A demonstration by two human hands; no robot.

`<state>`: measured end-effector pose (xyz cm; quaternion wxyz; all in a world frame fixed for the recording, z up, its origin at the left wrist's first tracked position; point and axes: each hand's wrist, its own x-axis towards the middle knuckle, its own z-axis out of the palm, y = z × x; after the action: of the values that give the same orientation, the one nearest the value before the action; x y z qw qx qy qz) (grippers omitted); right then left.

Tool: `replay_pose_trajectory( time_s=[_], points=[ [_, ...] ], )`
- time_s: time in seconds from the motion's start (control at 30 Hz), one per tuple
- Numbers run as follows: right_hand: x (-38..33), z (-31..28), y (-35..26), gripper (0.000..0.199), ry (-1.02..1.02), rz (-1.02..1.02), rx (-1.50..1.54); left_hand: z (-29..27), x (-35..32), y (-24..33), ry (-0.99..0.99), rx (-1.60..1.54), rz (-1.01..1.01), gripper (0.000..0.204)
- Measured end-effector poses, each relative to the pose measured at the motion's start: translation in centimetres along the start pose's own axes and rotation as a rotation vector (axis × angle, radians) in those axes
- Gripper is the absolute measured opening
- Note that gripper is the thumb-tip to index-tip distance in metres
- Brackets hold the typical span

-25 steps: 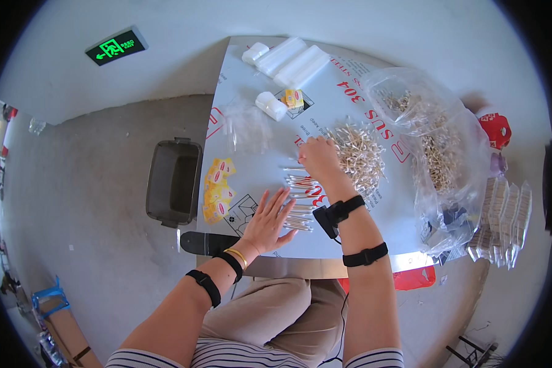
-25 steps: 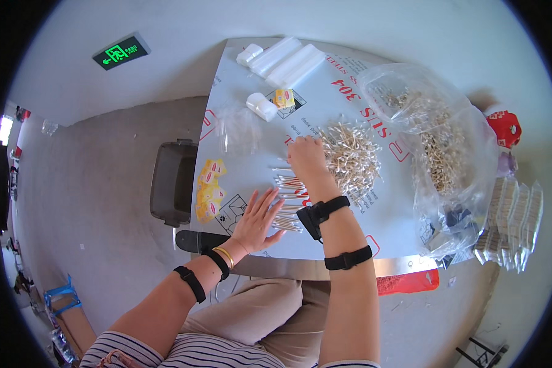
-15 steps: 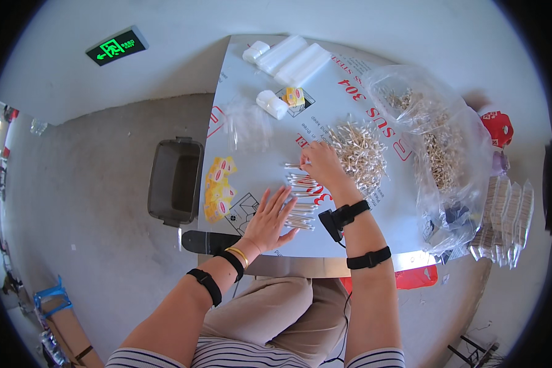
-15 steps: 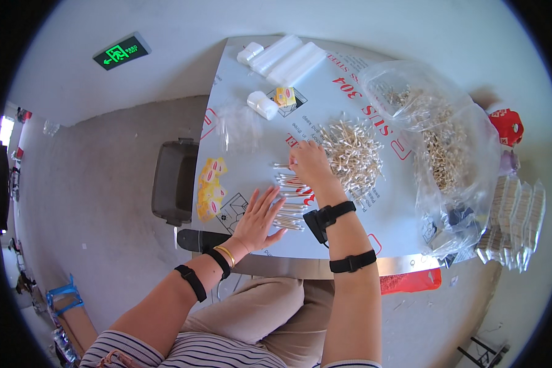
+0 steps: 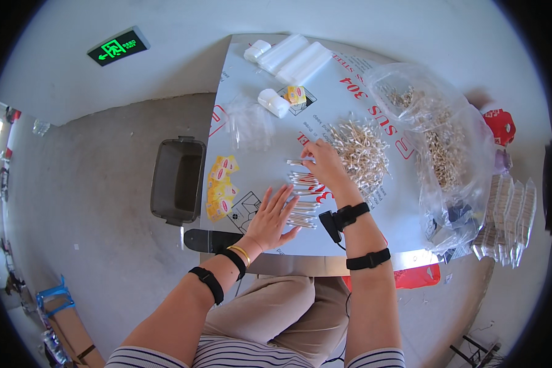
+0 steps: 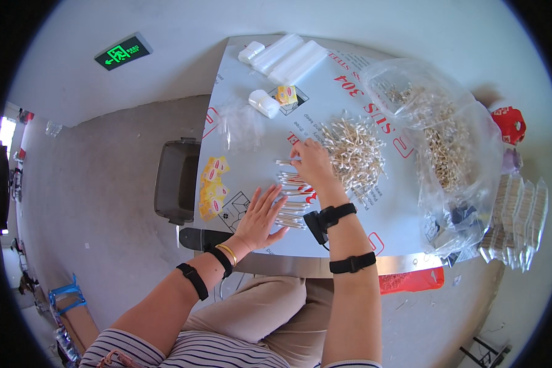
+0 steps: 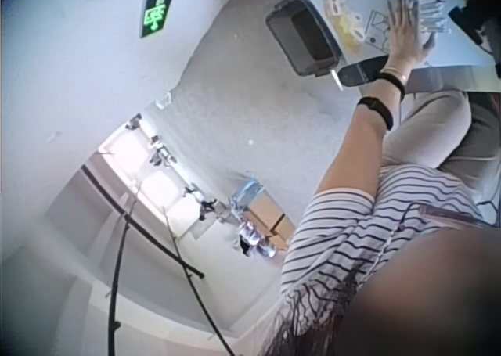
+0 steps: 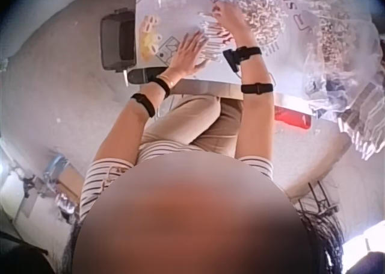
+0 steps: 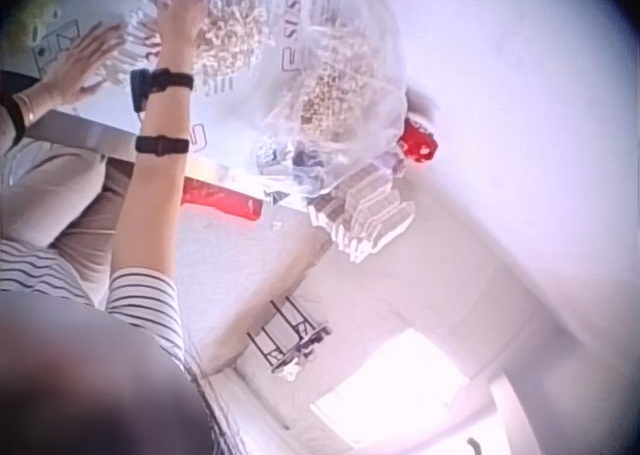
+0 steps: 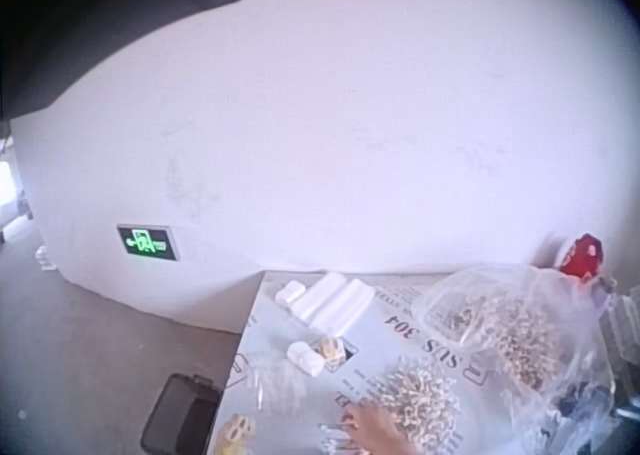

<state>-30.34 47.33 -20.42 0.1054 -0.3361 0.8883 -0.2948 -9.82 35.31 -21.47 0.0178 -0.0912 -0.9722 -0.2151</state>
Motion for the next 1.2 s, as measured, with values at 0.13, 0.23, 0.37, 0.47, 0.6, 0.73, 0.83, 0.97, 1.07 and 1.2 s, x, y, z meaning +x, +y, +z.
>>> replay_pose_trajectory(
  time_s=[0.13,0.23,0.37,0.47,0.6,0.73,0.83,0.97,1.07,1.2],
  points=[
    [-0.7,0.5,0.1,0.006,-0.027,0.017,0.003,0.0,0.0,0.0,-0.002,-0.003,-0.005,0.071],
    [-1.3,0.7,0.1,0.005,-0.027,0.036,0.027,0.0,0.0,0.0,0.009,-0.032,-0.005,0.070],
    [-2.1,0.9,0.1,0.006,-0.032,0.067,0.083,0.1,-0.1,-0.1,-0.010,-0.018,-0.014,0.070],
    [-2.5,1.1,0.4,0.008,0.003,0.069,0.080,0.1,0.0,-0.1,0.002,-0.020,-0.007,0.070],
    [-2.7,1.5,0.4,0.010,0.061,0.076,0.150,0.2,-0.1,-0.2,0.013,-0.011,0.000,0.070],
    [-2.6,1.9,0.6,0.009,0.098,0.083,0.124,0.3,0.0,-0.1,0.034,-0.025,0.008,0.069],
    [-2.3,1.9,0.7,0.007,0.077,0.109,0.174,0.3,-0.1,-0.2,0.029,-0.020,0.003,0.069],
    [-1.9,1.7,0.9,0.005,0.053,0.155,0.150,0.6,0.0,-0.1,0.032,-0.022,0.012,0.070],
    [-1.0,1.5,0.4,0.005,-0.021,0.191,0.127,0.1,-0.1,-0.3,0.036,-0.004,0.007,0.070],
    [-0.6,1.5,0.6,0.008,-0.073,0.222,0.068,0.2,0.0,-0.1,0.033,-0.020,0.005,0.070]
  ],
)
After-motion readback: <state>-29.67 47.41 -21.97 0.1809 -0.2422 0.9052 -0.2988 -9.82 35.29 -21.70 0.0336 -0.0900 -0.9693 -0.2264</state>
